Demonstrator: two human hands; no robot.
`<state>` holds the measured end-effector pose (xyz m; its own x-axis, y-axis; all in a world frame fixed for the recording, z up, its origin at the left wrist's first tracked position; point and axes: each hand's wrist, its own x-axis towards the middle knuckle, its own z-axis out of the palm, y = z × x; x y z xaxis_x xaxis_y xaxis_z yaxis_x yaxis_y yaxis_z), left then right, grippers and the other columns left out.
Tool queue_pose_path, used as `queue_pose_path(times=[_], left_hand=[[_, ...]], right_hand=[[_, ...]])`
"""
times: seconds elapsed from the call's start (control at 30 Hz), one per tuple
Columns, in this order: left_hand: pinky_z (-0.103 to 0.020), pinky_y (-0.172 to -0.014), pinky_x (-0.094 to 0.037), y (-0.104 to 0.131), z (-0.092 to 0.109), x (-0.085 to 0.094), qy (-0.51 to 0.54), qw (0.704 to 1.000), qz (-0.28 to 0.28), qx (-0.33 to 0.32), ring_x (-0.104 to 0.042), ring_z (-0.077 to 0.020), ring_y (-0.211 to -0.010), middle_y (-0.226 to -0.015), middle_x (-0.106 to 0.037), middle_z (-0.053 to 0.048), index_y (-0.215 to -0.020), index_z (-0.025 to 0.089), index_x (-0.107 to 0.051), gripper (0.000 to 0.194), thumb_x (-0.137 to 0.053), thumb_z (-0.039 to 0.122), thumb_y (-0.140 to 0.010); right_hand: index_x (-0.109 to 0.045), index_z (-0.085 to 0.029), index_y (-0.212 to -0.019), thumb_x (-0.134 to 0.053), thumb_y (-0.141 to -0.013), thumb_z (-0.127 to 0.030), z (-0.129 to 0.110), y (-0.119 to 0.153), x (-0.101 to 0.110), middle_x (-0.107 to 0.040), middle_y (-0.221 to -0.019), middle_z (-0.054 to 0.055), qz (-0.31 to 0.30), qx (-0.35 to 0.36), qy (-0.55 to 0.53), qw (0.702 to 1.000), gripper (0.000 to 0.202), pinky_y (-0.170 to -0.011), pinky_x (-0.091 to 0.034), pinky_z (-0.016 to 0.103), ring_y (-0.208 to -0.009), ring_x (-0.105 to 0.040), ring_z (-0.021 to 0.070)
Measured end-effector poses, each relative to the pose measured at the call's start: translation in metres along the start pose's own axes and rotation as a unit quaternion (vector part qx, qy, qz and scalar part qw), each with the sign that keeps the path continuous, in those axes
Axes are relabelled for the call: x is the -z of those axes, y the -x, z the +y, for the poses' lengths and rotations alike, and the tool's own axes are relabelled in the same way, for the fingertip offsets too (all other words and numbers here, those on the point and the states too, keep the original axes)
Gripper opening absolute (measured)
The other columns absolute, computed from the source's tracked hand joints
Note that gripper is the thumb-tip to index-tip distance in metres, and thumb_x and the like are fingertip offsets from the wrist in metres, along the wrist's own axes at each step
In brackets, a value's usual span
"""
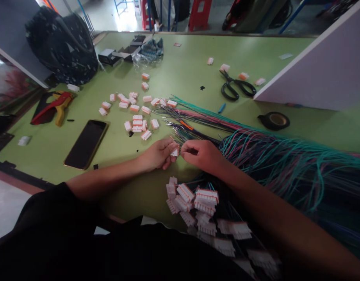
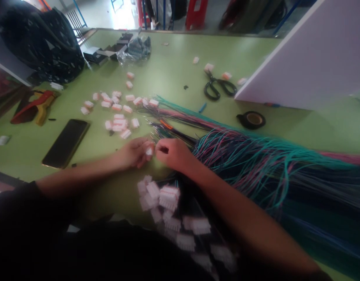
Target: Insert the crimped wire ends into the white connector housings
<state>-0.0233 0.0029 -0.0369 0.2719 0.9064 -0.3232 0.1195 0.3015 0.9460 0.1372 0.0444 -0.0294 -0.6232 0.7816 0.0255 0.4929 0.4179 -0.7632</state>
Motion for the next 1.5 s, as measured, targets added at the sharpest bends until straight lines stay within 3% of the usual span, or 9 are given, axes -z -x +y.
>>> queue_pose_path(times=[0.3, 0.43, 0.5, 0.57, 0.63, 0.8, 0.97, 1.23, 1.5], left_hand=[[-0.013, -0.032, -0.025, 0.0, -0.003, 0.0, -0.019, 1.0, 0.001, -0.015, -0.039, -0.0004, -0.029, -0.05, -0.048, 0.008, -0.066, 0.015, -0.043, 0.027, -0.039, 0.026, -0.09], [-0.013, -0.028, -0.022, 0.002, -0.002, 0.003, 0.004, 1.0, -0.03, 0.008, -0.041, -0.0022, -0.029, -0.05, -0.05, 0.006, -0.066, 0.015, -0.045, 0.032, -0.041, 0.038, -0.088], [-0.012, -0.028, -0.024, 0.005, 0.0, 0.006, 0.008, 0.998, -0.054, 0.019, -0.044, -0.0029, -0.031, -0.049, -0.05, 0.006, -0.065, 0.015, -0.046, 0.036, -0.045, 0.044, -0.085], [-0.012, -0.031, -0.029, 0.008, 0.001, 0.008, -0.005, 0.997, -0.078, 0.022, -0.048, -0.004, -0.034, -0.048, -0.051, 0.005, -0.065, 0.015, -0.046, 0.036, -0.05, 0.046, -0.082], [-0.013, -0.035, -0.034, 0.009, 0.0, 0.01, -0.029, 0.994, -0.103, 0.013, -0.05, -0.005, -0.037, -0.047, -0.051, 0.005, -0.066, 0.015, -0.047, 0.034, -0.052, 0.045, -0.082], [-0.015, -0.043, -0.039, 0.011, -0.005, 0.015, -0.087, 0.988, -0.122, -0.047, -0.051, -0.0057, -0.043, -0.049, -0.054, 0.003, -0.071, 0.015, -0.053, 0.028, -0.049, 0.04, -0.084], [-0.016, -0.048, -0.04, 0.012, -0.005, 0.019, -0.156, 0.97, -0.162, -0.089, -0.053, -0.007, -0.049, -0.054, -0.055, 0.002, -0.074, 0.016, -0.057, 0.02, -0.051, 0.032, -0.083], [-0.017, -0.053, -0.042, 0.01, -0.006, 0.02, -0.19, 0.962, -0.164, -0.112, -0.055, -0.0082, -0.054, -0.058, -0.057, 0.0, -0.075, 0.015, -0.057, 0.021, -0.05, 0.033, -0.084], [-0.016, -0.048, -0.043, 0.01, -0.004, 0.018, -0.119, 0.979, -0.158, -0.056, -0.055, -0.0067, -0.049, -0.054, -0.056, 0.002, -0.074, 0.014, -0.054, 0.023, -0.051, 0.034, -0.084]], right_hand=[[-0.058, -0.016, -0.055, -0.052, -0.068, -0.019, -0.002, 0.001, -0.005, -0.054, -0.052, -0.002, -0.006, 0.0, 0.046, 0.999, 0.014, -0.056, -0.033, 0.022, -0.053, -0.046, 0.0088], [-0.066, -0.017, -0.067, -0.055, -0.072, -0.027, 0.0, -0.002, 0.014, -0.064, -0.065, 0.0, -0.043, -0.003, 0.006, 0.999, 0.016, -0.06, -0.037, 0.023, -0.061, -0.054, 0.0114], [-0.068, -0.018, -0.076, -0.055, -0.074, -0.03, 0.004, -0.004, 0.028, -0.067, -0.073, 0.002, -0.007, -0.006, 0.005, 1.0, 0.018, -0.062, -0.039, 0.024, -0.065, -0.056, 0.0128], [-0.068, -0.018, -0.08, -0.055, -0.073, -0.025, 0.007, -0.004, 0.04, -0.067, -0.076, 0.002, 0.037, -0.014, 0.053, 0.998, 0.016, -0.061, -0.039, 0.025, -0.066, -0.056, 0.0131], [-0.068, -0.019, -0.075, -0.054, -0.071, -0.019, 0.009, -0.003, 0.046, -0.067, -0.072, 0.002, 0.02, -0.02, 0.134, 0.991, 0.014, -0.06, -0.037, 0.025, -0.064, -0.055, 0.0128], [-0.069, -0.02, -0.075, -0.053, -0.073, -0.02, 0.005, -0.001, 0.037, -0.069, -0.08, 0.005, -0.096, -0.058, 0.329, 0.938, 0.016, -0.055, -0.03, 0.027, -0.069, -0.057, 0.0171], [-0.069, -0.019, -0.084, -0.049, -0.076, -0.018, 0.004, -0.001, 0.036, -0.07, -0.089, 0.008, -0.129, -0.078, 0.387, 0.91, 0.021, -0.055, -0.029, 0.028, -0.076, -0.059, 0.0202], [-0.066, -0.016, -0.094, -0.046, -0.077, -0.014, -0.008, 0.001, 0.029, -0.069, -0.092, 0.013, -0.143, -0.104, 0.455, 0.873, 0.027, -0.053, -0.029, 0.029, -0.074, -0.061, 0.0222], [-0.068, -0.018, -0.088, -0.049, -0.072, -0.02, 0.001, -0.004, 0.031, -0.071, -0.088, 0.007, -0.116, -0.119, 0.401, 0.901, 0.026, -0.055, -0.031, 0.027, -0.077, -0.062, 0.0202]])
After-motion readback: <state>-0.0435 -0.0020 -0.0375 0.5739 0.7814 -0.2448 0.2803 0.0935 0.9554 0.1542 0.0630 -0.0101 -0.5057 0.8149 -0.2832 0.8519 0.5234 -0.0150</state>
